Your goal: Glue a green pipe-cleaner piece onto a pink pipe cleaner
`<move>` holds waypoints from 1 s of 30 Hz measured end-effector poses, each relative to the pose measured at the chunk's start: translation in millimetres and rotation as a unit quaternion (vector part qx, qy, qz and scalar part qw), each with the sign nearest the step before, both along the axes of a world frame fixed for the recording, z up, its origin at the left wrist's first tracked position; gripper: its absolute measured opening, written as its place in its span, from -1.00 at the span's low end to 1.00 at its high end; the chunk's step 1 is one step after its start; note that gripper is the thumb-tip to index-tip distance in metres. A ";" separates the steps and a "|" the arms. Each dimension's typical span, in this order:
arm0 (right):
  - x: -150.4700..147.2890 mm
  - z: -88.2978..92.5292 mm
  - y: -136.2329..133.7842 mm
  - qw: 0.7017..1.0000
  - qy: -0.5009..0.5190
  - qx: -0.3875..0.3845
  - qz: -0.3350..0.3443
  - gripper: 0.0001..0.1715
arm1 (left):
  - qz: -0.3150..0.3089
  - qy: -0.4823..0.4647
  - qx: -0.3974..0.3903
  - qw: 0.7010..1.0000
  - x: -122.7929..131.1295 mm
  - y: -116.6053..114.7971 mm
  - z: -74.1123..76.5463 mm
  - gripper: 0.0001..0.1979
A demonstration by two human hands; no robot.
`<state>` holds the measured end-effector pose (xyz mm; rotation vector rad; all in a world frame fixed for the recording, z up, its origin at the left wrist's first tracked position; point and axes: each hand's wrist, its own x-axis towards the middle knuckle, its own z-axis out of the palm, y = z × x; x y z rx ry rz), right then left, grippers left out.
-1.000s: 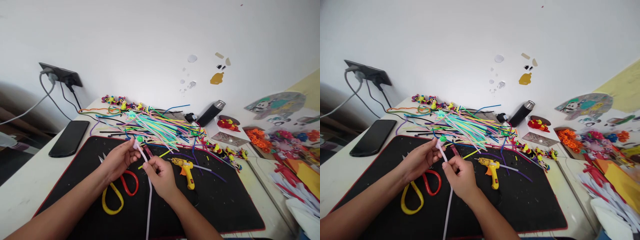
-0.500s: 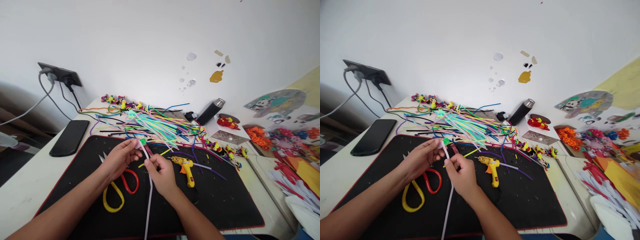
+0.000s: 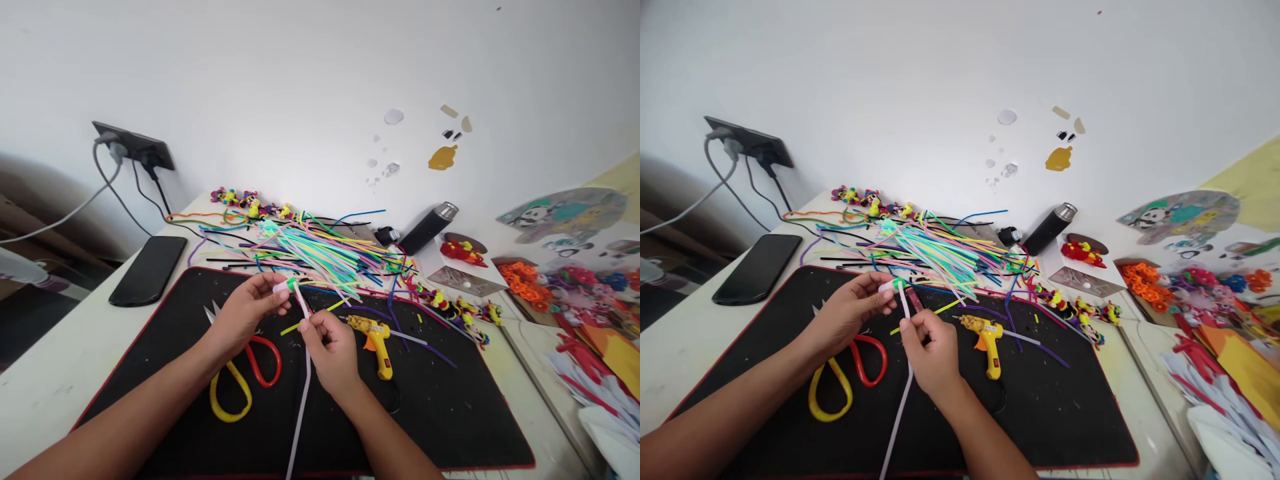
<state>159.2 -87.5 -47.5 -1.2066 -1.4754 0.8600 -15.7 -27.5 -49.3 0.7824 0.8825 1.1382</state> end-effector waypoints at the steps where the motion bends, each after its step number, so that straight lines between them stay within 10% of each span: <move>1: 0.7 -0.2 -0.2 1.000 0.002 0.004 -0.003 -0.63 | 0.002 0.014 0.013 1.000 0.2 -0.3 0.0 -0.58; 30: -0.7 -5.4 -1.9 0.999 -0.035 -0.009 0.002 -0.62 | 0.005 0.021 0.046 0.999 3.2 -5.2 5.7 -0.63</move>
